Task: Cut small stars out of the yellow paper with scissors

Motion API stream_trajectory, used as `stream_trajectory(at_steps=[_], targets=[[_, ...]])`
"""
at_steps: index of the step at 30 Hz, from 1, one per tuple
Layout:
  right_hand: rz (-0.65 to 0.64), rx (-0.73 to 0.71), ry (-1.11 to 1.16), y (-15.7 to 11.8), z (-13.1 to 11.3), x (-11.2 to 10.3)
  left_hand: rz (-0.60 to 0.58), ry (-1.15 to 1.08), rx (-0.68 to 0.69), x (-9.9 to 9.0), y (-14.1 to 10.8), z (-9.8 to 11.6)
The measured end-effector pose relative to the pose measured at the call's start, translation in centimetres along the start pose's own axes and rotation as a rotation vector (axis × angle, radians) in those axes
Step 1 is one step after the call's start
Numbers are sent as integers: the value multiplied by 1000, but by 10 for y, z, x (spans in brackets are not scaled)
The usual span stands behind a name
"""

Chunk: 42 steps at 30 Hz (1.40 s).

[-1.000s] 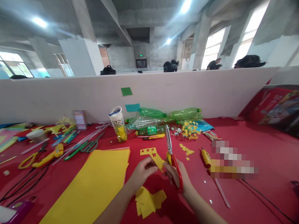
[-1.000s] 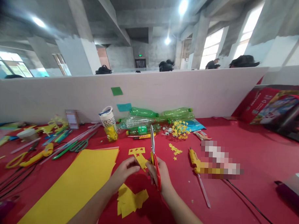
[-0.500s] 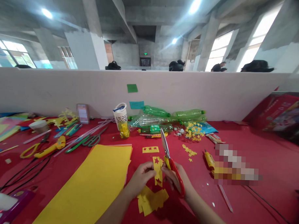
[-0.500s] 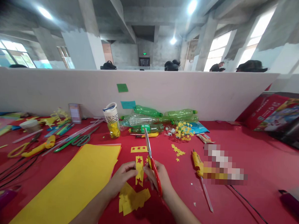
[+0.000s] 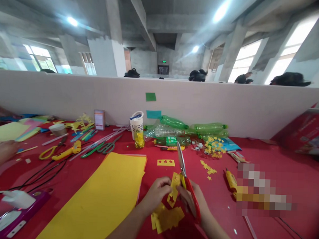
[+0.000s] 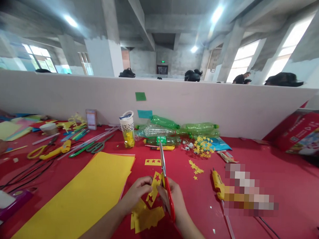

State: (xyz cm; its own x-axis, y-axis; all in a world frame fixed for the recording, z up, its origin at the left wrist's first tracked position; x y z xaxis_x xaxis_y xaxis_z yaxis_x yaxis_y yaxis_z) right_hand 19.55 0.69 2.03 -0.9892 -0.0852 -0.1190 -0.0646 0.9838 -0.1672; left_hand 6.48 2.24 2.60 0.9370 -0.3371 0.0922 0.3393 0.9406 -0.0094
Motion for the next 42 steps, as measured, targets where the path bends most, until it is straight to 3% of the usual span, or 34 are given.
stream_trajectory(at_steps=[5,8,11,14,17,26,36,42], targets=[[54,-71,3,1,1,-2,-65,-87,34,8,-1,2],[10,-121,-29,2,-4,-6,61,-154,45,-8,0,4],[-107,-185,-214,1,-9,-9,253,-228,115,-34,2,10],[-187,-220,-449,-3,-12,-9,338,-246,168,-52,3,16],[-279,-193,-558,-9,-12,-4,354,-226,196,-56,2,20],[-436,-53,-278,-21,-9,7,334,-136,217,-50,-1,25],[-452,-65,-198,-24,-13,10,324,-149,230,-49,-1,26],[-439,13,-178,-21,-4,10,323,-138,228,-50,-1,26]])
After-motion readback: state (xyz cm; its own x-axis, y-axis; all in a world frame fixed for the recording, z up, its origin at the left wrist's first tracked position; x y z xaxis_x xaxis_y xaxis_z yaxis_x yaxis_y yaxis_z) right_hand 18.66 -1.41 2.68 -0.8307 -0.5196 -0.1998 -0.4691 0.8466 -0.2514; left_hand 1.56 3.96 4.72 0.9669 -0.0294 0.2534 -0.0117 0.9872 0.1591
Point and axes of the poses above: each hand's wrist, its own y-axis towards the middle knuckle, its own x-axis out of the palm, z = x × y, the point moved 4 cm from there along y, towards the middle knuckle, and after that the axes turned 4 degrees about -y, right-handed, at the moved point
